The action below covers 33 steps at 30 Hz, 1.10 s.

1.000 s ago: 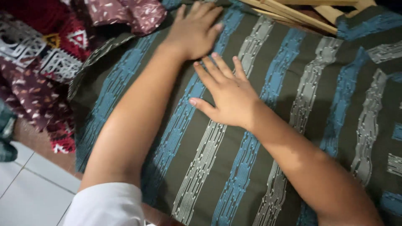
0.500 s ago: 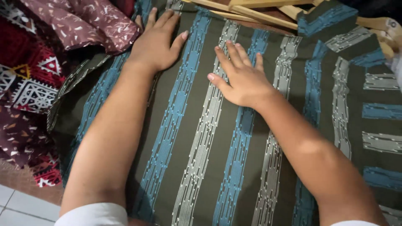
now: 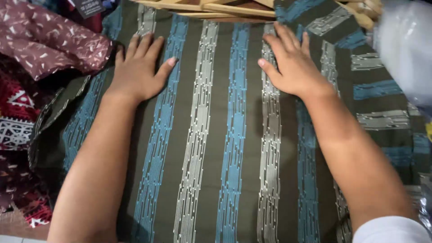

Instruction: The person buttons a patterned short-sleeved shirt from the collar down to the bottom. Then, the person folds the shirt in half vertically, folds the sleeves inward, and folds the shirt in half horizontally to complete the process.

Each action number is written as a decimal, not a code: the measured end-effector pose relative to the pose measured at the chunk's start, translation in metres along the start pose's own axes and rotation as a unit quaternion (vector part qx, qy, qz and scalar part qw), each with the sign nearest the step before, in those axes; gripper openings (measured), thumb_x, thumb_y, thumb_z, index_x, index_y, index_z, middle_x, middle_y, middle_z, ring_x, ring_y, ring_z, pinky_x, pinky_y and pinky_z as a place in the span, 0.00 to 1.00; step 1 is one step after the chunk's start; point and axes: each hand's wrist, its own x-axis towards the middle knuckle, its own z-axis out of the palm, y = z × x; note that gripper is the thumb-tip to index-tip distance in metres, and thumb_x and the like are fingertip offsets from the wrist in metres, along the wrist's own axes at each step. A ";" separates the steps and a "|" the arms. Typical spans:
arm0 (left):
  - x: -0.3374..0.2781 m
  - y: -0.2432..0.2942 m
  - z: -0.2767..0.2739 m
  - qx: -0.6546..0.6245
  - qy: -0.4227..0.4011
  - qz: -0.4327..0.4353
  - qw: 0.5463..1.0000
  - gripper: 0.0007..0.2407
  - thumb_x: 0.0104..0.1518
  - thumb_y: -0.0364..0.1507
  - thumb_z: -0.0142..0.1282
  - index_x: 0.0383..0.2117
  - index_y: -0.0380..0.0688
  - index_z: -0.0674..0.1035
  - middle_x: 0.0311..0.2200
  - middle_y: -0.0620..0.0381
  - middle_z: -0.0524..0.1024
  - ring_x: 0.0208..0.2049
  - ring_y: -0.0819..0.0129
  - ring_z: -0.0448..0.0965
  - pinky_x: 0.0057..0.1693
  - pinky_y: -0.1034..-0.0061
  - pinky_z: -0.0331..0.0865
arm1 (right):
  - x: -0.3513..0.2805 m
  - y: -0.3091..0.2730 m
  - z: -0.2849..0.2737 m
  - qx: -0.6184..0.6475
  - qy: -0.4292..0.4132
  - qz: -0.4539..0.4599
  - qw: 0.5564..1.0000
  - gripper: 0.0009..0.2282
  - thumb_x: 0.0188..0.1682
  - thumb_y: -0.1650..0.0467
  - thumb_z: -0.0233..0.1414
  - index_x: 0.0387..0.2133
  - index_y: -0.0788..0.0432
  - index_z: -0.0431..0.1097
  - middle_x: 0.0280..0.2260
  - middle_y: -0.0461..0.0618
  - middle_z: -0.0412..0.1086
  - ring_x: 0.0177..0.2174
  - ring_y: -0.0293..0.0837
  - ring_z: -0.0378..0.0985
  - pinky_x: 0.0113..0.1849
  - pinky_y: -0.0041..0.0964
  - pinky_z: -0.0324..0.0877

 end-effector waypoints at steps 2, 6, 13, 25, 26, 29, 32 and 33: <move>-0.003 0.001 0.000 -0.002 0.004 -0.004 1.000 0.30 0.65 0.50 0.35 0.69 0.45 0.62 0.71 0.48 0.53 0.71 0.45 0.46 0.65 0.37 0.43 | -0.001 0.006 0.010 -0.010 -0.022 0.048 0.999 0.27 0.58 0.61 0.44 0.65 0.67 0.53 0.68 0.72 0.42 0.66 0.69 0.42 0.57 0.82 0.35; -0.014 0.008 -0.004 0.001 0.009 -0.035 0.999 0.31 0.65 0.51 0.33 0.70 0.47 0.61 0.72 0.50 0.51 0.72 0.49 0.45 0.66 0.36 0.42 | 0.001 -0.003 0.000 -0.018 -0.114 0.125 0.985 0.32 0.58 0.53 0.30 0.70 0.61 0.41 0.71 0.64 0.29 0.68 0.60 0.28 0.61 0.75 0.27; -0.023 0.015 -0.005 0.012 0.037 -0.039 0.998 0.30 0.65 0.49 0.33 0.70 0.45 0.62 0.72 0.47 0.52 0.72 0.46 0.45 0.65 0.33 0.42 | -0.006 0.005 0.005 -0.029 -0.076 0.096 0.992 0.31 0.57 0.53 0.34 0.69 0.58 0.48 0.71 0.65 0.32 0.68 0.62 0.33 0.58 0.81 0.30; 0.062 -0.009 0.000 0.055 0.186 0.126 0.973 0.15 0.64 0.31 0.52 0.56 0.48 0.79 0.56 0.48 0.72 0.51 0.43 0.71 0.50 0.51 0.63 | 0.053 0.002 0.010 -0.115 0.066 -0.022 0.991 0.20 0.59 0.60 0.47 0.56 0.60 0.71 0.54 0.66 0.70 0.57 0.66 0.66 0.54 0.88 0.28; 0.067 -0.013 0.005 0.045 0.158 0.123 0.979 0.17 0.65 0.34 0.49 0.59 0.50 0.76 0.61 0.48 0.67 0.57 0.44 0.66 0.53 0.44 0.60 | 0.059 0.000 0.010 -0.082 -0.020 -0.001 0.996 0.25 0.58 0.56 0.36 0.62 0.57 0.61 0.62 0.62 0.57 0.62 0.61 0.54 0.57 0.82 0.23; 0.071 -0.018 0.010 0.020 0.133 0.102 0.986 0.20 0.67 0.37 0.44 0.63 0.48 0.73 0.65 0.47 0.62 0.62 0.44 0.61 0.57 0.40 0.54 | 0.058 0.007 0.018 -0.034 -0.104 0.023 0.994 0.30 0.57 0.52 0.24 0.69 0.53 0.49 0.70 0.58 0.44 0.68 0.56 0.39 0.59 0.75 0.18; 0.071 -0.034 0.014 0.009 0.204 0.123 0.971 0.18 0.66 0.32 0.47 0.60 0.41 0.77 0.59 0.43 0.66 0.56 0.42 0.62 0.58 0.49 0.53 | 0.053 0.010 0.022 -0.006 -0.072 0.021 0.997 0.29 0.59 0.54 0.24 0.68 0.55 0.50 0.69 0.59 0.47 0.68 0.56 0.40 0.59 0.75 0.17; 0.069 -0.040 0.018 0.010 0.272 0.163 0.948 0.15 0.64 0.27 0.53 0.54 0.37 0.82 0.54 0.40 0.70 0.51 0.41 0.66 0.57 0.54 0.56 | 0.050 0.009 0.021 0.006 -0.043 0.016 0.999 0.27 0.60 0.56 0.25 0.67 0.57 0.53 0.68 0.60 0.51 0.67 0.57 0.43 0.59 0.74 0.17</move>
